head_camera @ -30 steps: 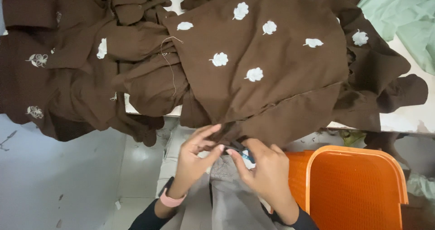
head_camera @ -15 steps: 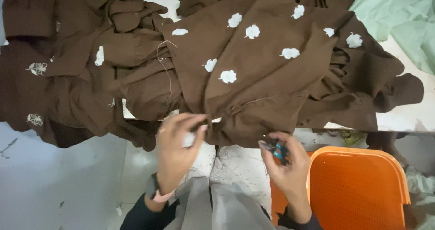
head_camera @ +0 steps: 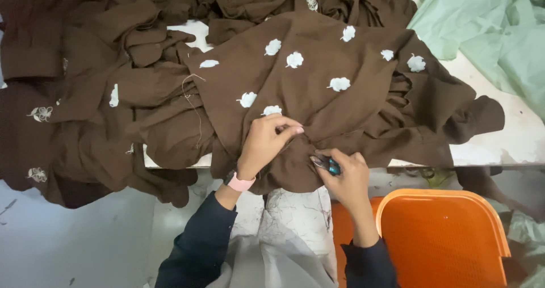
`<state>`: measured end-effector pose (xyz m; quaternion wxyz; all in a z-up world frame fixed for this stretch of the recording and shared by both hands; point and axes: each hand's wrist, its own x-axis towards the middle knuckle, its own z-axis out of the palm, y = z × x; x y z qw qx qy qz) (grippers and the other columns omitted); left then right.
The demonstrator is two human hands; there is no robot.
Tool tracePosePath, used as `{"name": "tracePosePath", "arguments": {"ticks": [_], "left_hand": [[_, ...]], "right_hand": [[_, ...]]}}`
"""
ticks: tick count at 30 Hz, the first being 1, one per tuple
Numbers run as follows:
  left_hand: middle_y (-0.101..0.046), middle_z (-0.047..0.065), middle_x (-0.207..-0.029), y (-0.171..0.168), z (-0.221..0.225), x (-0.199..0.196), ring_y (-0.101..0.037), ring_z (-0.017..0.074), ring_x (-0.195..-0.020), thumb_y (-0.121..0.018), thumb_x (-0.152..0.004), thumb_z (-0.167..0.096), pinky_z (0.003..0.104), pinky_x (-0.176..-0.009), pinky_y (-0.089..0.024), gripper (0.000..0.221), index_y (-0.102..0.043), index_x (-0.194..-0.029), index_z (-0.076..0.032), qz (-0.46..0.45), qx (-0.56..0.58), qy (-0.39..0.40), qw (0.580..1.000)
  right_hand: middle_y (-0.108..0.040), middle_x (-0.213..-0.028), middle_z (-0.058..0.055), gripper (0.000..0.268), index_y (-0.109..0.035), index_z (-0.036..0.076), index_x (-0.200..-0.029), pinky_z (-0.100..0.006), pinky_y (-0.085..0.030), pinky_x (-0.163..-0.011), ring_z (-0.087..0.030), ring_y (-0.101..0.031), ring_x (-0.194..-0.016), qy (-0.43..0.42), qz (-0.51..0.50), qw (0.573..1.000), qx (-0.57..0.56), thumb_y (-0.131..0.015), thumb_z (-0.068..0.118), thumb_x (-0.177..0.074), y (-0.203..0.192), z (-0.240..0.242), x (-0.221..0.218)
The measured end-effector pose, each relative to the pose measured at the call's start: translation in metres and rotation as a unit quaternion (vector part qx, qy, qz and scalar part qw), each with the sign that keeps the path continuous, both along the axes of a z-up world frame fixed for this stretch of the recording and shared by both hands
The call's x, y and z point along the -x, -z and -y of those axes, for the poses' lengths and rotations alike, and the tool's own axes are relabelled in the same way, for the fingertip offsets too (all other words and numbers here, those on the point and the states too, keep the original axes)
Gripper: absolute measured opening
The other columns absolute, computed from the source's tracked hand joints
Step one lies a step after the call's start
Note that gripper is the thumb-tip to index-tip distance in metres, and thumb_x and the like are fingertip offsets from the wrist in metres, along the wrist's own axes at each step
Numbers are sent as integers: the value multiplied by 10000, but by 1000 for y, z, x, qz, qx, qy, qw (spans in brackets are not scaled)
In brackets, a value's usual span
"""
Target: Trimming loose threads from brown garments using a thread clipper at a workstation.
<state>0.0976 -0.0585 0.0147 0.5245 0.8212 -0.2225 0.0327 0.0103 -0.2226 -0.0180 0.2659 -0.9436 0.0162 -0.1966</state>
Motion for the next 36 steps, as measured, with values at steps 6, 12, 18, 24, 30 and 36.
{"name": "tracePosePath", "arguments": {"ticks": [6, 12, 18, 24, 30, 36], "left_hand": [[-646, 45, -685, 1, -9, -6, -615, 129, -626, -590, -784, -88, 217, -562, -522, 87, -669, -801, -117, -69, 126, -56, 988], [-624, 73, -673, -10, -6, 10, -612, 186, -590, -621, -761, -101, 271, -528, -515, 63, -675, -790, -115, -9, 60, 6, 998], [-644, 0, -715, -23, -35, 17, -618, 188, -709, -613, -784, -77, 287, -680, -482, 96, -662, -735, -144, 131, 72, -114, 982], [-576, 206, -924, -14, -156, 45, -573, 297, -842, -552, -841, 187, 363, -750, -480, 226, -513, -995, 26, 246, 105, -389, 881], [-552, 83, -965, -24, -147, 66, -553, 161, -848, -496, -905, -197, 241, -737, -447, 201, -463, -1049, -60, 28, 87, -301, 949], [-604, -12, -956, -78, -62, 41, -579, 93, -815, -544, -720, -367, 239, -673, -433, 358, -558, -1007, -153, -80, -65, 30, 994]], "right_hand": [[-644, -648, 63, 173, -622, 220, -743, -231, -369, -580, -194, -556, -506, -21, 45, 998, -28, -720, 239, -601, -1, -1, 1], [-658, -665, 55, 131, -624, 195, -725, -226, -349, -582, -194, -568, -511, -17, 49, 998, -42, -712, 201, -627, -6, -5, 4], [-646, -646, 52, 185, -614, 202, -746, -234, -349, -587, -190, -558, -499, -34, 82, 996, -5, -696, 167, -583, 15, 4, 6], [-628, -664, 70, 186, -611, 170, -756, -233, -312, -559, -111, -506, -465, -39, 136, 989, 48, -613, 58, -607, 13, -13, 11], [-474, -612, 63, 221, -596, 89, -885, -270, -237, -508, -80, -400, -467, -155, 303, 936, 87, -471, 0, -726, -32, -77, 16], [-315, -542, 28, 163, -537, 109, -700, -249, -201, -473, -119, -286, -455, -294, 351, 878, 138, -498, 86, -857, -56, -127, 25]]}}
